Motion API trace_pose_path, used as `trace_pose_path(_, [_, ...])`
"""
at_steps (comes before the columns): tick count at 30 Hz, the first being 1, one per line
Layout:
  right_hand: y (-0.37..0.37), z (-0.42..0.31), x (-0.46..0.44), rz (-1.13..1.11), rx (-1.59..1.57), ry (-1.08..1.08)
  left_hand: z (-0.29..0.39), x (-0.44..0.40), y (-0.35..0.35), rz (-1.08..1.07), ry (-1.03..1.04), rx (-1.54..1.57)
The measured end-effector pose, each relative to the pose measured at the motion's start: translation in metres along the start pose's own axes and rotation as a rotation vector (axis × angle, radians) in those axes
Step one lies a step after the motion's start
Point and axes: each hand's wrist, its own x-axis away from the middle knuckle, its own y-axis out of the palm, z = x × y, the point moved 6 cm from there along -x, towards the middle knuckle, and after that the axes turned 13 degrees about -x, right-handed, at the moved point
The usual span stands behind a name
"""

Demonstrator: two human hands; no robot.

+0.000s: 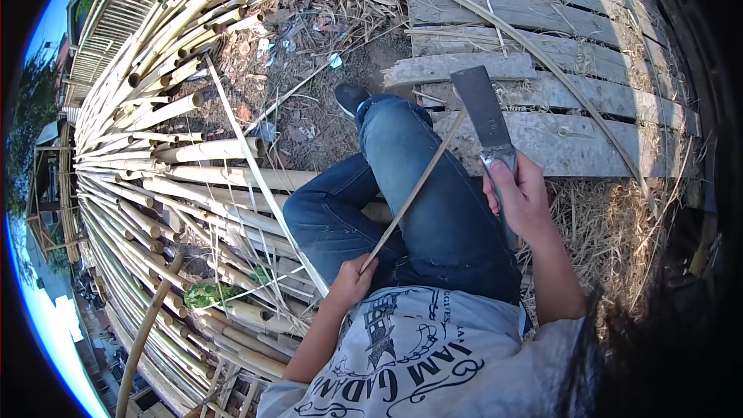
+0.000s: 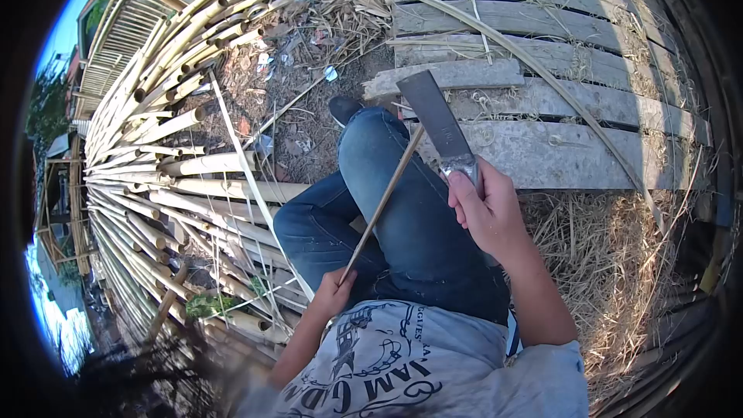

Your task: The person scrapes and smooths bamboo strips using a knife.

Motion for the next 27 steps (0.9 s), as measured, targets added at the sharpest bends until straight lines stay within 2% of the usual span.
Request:
trace_pose_path(1, [0.003,0.004,0.004,-0.002,0.047,0.071,0.0,-0.001,0.0,0.012,0.011,-0.002])
trace_pose_path(4, [0.009,0.015,0.011,-0.17,0.331,0.079,-0.003,-0.003,0.004,0.039,0.023,0.004])
trace_pose_path(5, [0.008,0.015,0.01,-0.179,0.336,0.082,-0.005,-0.003,0.006,0.059,0.02,0.007])
trace_pose_path(7, [0.002,0.005,0.007,-0.07,0.513,-0.047,-0.005,-0.004,0.008,0.087,0.02,0.02])
trace_pose_path(8, [0.0,0.004,0.007,0.043,0.456,-0.03,-0.005,-0.003,0.008,0.11,0.027,0.023])
trace_pose_path(9, [0.003,0.007,0.007,0.036,0.453,-0.024,-0.007,-0.001,0.009,0.11,0.017,0.024])
trace_pose_path(11, [0.017,0.006,0.01,-0.155,0.666,-0.132,-0.007,-0.004,0.007,0.091,0.052,0.05])
trace_pose_path(12, [0.023,0.013,0.012,-0.28,0.795,-0.093,-0.007,-0.005,0.007,0.088,0.053,0.05])
trace_pose_path(13, [0.022,0.01,0.011,-0.28,0.798,-0.09,-0.006,-0.005,0.007,0.099,0.06,0.037])
trace_pose_path(15, [0.012,-0.001,0.002,-0.083,0.735,-0.111,-0.003,-0.004,0.009,0.112,0.051,0.035])
trace_pose_path(16, [0.0,0.004,-0.002,0.071,0.58,0.005,0.0,-0.004,0.007,0.133,0.043,0.029])
trace_pose_path(17, [0.0,0.008,-0.002,0.062,0.582,0.007,0.001,-0.003,0.005,0.155,0.038,0.019])
trace_pose_path(20, [0.026,0.014,0.008,-0.309,0.858,-0.165,-0.005,-0.004,0.005,0.155,0.069,0.016])
trace_pose_path(21, [0.027,0.01,0.007,-0.305,0.86,-0.164,-0.004,-0.004,0.005,0.153,0.073,0.017])
trace_pose_path(23, [0.018,-0.001,-0.002,-0.151,0.84,-0.133,-0.003,-0.005,0.007,0.161,0.059,-0.001])
trace_pose_path(24, [0.006,0.0,-0.008,0.026,0.696,-0.088,-0.004,-0.004,0.01,0.162,0.05,0.013])
trace_pose_path(25, [0.005,0.009,-0.008,0.015,0.702,-0.083,-0.004,-0.004,0.01,0.16,0.059,0.028])
trace_pose_path(27, [0.005,0.011,-0.006,0.057,0.674,-0.292,-0.008,-0.004,0.008,0.161,0.068,0.038])
